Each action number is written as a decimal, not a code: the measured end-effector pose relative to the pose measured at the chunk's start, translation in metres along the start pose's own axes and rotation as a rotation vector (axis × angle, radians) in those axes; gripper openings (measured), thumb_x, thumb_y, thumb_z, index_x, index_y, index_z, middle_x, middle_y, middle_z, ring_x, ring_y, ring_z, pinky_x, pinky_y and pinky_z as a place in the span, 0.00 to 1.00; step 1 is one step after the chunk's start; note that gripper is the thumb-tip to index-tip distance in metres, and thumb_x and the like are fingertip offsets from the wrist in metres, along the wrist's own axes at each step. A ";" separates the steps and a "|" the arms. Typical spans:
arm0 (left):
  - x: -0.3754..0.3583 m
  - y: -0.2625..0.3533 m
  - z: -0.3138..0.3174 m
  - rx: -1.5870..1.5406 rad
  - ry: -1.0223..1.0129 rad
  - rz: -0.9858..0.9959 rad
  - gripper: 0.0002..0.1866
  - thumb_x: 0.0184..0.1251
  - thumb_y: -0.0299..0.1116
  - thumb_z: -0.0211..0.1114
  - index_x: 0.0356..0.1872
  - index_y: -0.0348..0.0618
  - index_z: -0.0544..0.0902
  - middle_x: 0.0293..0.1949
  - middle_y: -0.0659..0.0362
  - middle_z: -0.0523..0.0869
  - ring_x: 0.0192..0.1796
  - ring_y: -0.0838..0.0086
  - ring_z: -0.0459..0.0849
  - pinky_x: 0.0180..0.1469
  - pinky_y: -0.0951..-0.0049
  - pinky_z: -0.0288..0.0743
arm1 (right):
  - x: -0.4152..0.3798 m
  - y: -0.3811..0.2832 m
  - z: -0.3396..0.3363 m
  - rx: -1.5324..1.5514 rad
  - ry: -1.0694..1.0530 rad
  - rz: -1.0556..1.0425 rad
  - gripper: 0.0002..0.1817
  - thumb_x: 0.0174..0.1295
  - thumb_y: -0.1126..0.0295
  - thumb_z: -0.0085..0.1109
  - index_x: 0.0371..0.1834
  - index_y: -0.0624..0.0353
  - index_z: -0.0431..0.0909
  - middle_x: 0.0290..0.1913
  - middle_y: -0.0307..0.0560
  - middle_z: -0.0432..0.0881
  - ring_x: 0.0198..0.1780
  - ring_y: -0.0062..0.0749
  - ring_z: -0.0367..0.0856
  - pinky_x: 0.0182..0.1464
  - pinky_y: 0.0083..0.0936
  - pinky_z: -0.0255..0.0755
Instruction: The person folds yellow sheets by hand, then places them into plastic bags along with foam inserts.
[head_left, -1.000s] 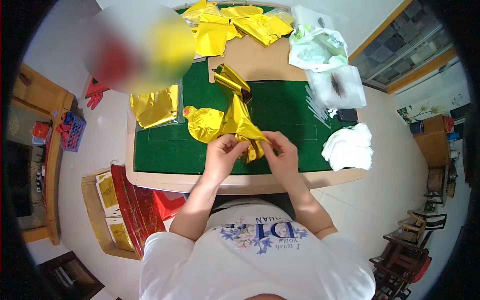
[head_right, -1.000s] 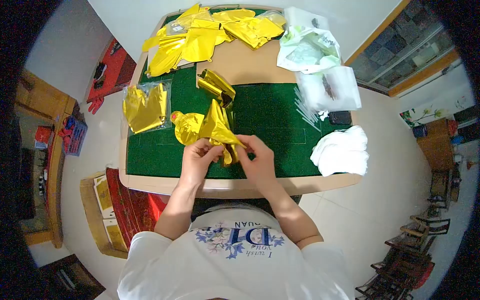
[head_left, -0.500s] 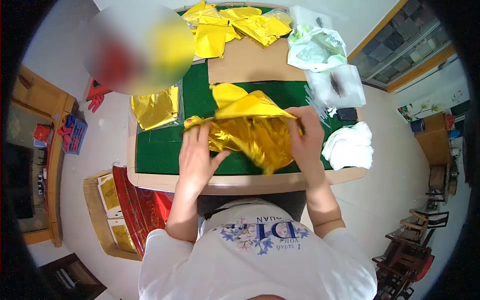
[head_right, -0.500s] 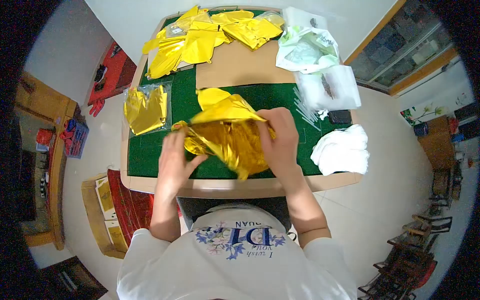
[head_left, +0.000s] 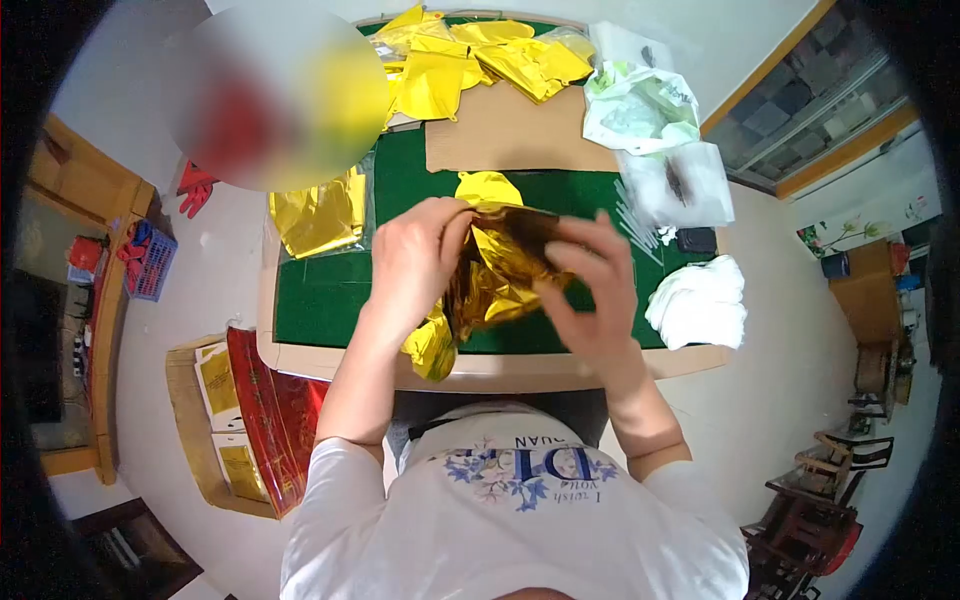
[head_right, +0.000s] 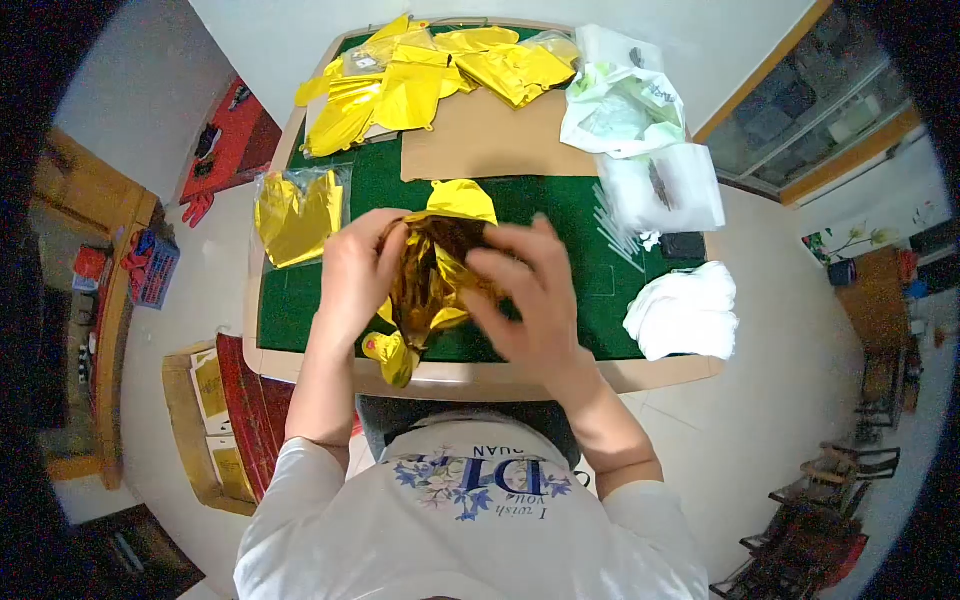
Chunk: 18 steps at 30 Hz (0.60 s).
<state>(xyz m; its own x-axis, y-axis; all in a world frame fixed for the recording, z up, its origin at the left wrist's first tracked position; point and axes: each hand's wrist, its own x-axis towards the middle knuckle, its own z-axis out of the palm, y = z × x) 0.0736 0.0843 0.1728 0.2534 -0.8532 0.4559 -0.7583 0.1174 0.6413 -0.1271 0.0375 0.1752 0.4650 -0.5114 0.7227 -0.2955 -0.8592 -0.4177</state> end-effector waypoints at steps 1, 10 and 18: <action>0.003 0.001 -0.003 -0.024 0.025 -0.025 0.05 0.63 0.27 0.62 0.36 0.39 0.84 0.32 0.50 0.85 0.35 0.52 0.84 0.37 0.60 0.77 | -0.006 -0.005 -0.003 0.132 -0.060 -0.068 0.22 0.51 0.75 0.70 0.51 0.55 0.77 0.55 0.51 0.76 0.57 0.46 0.74 0.67 0.46 0.62; 0.008 -0.017 -0.025 0.068 0.023 -0.101 0.07 0.64 0.31 0.63 0.36 0.36 0.83 0.31 0.46 0.85 0.32 0.56 0.85 0.35 0.62 0.76 | -0.021 0.026 0.016 -0.066 -0.246 -0.052 0.19 0.41 0.80 0.61 0.40 0.54 0.81 0.39 0.42 0.78 0.43 0.43 0.73 0.49 0.36 0.64; -0.001 -0.132 -0.208 -0.202 1.079 -0.260 0.13 0.66 0.29 0.65 0.47 0.30 0.83 0.43 0.56 0.86 0.41 0.77 0.82 0.46 0.76 0.75 | -0.104 0.071 -0.002 0.023 -0.122 0.339 0.20 0.41 0.91 0.54 0.39 0.62 0.78 0.36 0.49 0.78 0.40 0.44 0.76 0.46 0.31 0.69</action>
<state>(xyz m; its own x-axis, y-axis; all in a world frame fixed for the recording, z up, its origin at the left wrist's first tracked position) 0.2983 0.1752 0.2157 0.8502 0.0099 0.5264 -0.5207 0.1640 0.8378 -0.1980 0.0293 0.0712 0.4405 -0.7648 0.4702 -0.4318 -0.6396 -0.6359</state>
